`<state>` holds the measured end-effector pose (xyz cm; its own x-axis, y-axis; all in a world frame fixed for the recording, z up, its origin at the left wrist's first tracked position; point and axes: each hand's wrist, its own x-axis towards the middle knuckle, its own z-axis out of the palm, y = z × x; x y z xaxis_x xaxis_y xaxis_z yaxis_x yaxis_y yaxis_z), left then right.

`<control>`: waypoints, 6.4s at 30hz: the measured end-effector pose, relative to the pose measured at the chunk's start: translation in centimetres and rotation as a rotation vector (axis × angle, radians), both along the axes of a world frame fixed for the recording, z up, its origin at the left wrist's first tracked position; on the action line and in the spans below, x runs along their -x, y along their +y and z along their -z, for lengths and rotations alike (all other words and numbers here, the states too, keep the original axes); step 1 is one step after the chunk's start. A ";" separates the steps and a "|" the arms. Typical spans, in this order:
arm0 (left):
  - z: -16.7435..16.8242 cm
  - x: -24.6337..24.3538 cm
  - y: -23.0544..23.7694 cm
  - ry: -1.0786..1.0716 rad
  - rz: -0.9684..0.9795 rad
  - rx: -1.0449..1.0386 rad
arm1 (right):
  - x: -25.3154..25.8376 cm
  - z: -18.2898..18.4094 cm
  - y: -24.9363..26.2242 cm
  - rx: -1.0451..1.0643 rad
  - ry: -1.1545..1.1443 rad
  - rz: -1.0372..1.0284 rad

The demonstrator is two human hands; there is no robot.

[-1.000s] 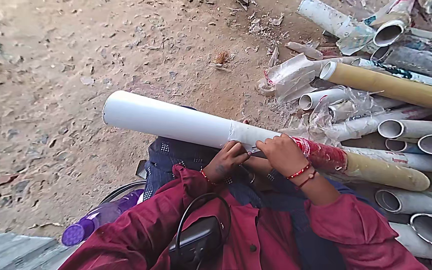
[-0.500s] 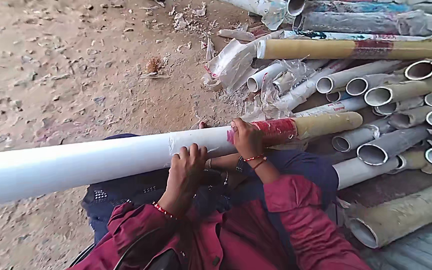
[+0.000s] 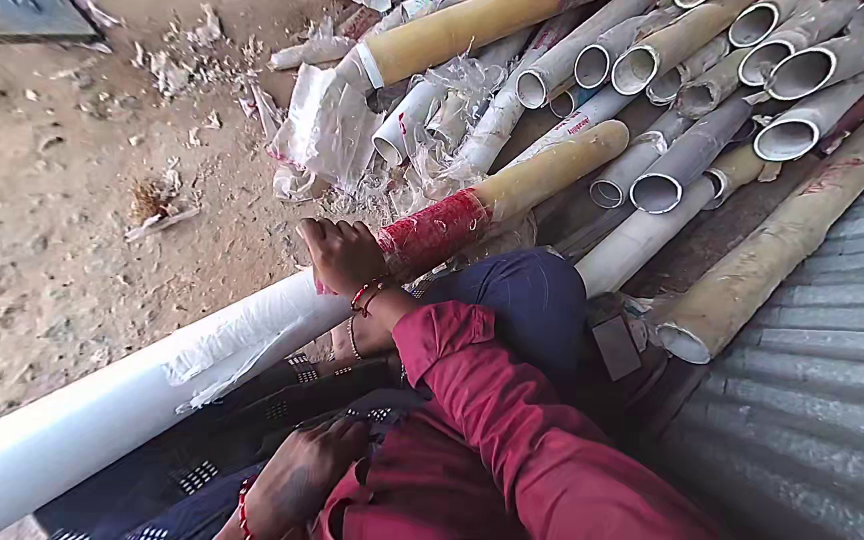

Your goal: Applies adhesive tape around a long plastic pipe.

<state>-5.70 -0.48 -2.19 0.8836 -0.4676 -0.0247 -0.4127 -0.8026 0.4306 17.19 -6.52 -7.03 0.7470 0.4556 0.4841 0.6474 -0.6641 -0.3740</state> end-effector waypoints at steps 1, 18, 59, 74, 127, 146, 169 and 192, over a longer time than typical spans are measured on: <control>1.0 -0.6 1.4 -0.199 -0.099 -0.039 | -0.3 0.0 0.2 -0.038 -0.001 0.006; 2.4 -4.5 4.0 -0.618 -0.621 -0.254 | 3.6 -7.8 -4.4 -0.012 0.395 -0.028; 4.4 -4.5 2.9 -0.696 -0.649 -0.269 | 3.0 -4.2 -11.2 0.534 -0.464 -0.450; 6.5 -7.3 0.9 -0.783 -0.668 -0.309 | 1.0 -4.1 -8.7 0.157 -0.010 -0.139; 5.6 0.6 7.7 -0.801 -0.921 -0.415 | 4.6 -4.3 -6.1 -0.526 0.809 -0.070; 8.1 0.4 7.4 -0.904 -0.881 -0.194 | 8.9 -4.4 0.4 0.205 -0.131 -0.685; 5.6 -1.7 4.7 -0.718 -0.849 -0.359 | 3.3 -5.5 -4.8 0.224 -0.058 -0.302; 7.7 -1.4 5.5 -0.936 -0.789 -0.374 | 2.8 -1.7 -1.8 0.082 0.059 -0.221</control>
